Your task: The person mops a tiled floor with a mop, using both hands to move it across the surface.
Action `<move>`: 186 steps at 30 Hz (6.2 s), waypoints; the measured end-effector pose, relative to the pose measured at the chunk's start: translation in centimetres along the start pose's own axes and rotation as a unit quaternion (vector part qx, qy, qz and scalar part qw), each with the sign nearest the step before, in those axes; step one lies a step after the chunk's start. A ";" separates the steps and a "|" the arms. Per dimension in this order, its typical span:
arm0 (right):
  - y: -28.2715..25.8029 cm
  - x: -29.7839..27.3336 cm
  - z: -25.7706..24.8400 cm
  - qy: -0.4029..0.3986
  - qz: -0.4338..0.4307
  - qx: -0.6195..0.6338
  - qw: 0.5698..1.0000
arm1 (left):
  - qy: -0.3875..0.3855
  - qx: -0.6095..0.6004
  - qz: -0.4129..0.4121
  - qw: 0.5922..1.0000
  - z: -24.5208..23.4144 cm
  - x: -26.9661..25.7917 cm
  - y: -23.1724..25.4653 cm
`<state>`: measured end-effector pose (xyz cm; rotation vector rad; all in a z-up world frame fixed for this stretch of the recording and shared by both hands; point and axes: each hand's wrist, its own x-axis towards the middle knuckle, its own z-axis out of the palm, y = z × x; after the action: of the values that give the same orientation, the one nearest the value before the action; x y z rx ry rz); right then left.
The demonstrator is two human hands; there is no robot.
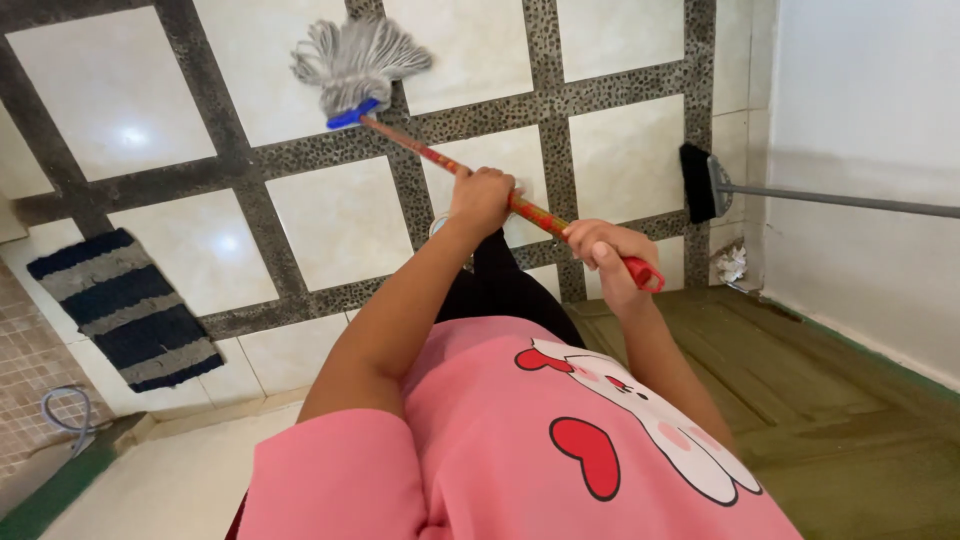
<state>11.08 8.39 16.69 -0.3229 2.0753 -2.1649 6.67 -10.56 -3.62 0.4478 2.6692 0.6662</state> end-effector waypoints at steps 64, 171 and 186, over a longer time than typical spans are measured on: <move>-7.4 -5.1 -29.1 0.038 -0.041 -0.132 0.990 | 0.020 -0.096 0.091 0.991 9.4 17.3 32.1; -8.4 5.4 -38.5 -0.541 -0.164 -0.061 0.823 | 0.495 -0.226 -0.168 0.822 13.2 21.7 36.6; -4.8 3.3 -43.7 -0.503 0.048 0.108 0.856 | 0.320 -0.273 -0.287 0.861 19.3 12.5 45.8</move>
<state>-2.30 50.21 20.22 -1.0217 1.2008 -1.5632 13.24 40.09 0.05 -0.8313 2.7348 1.4825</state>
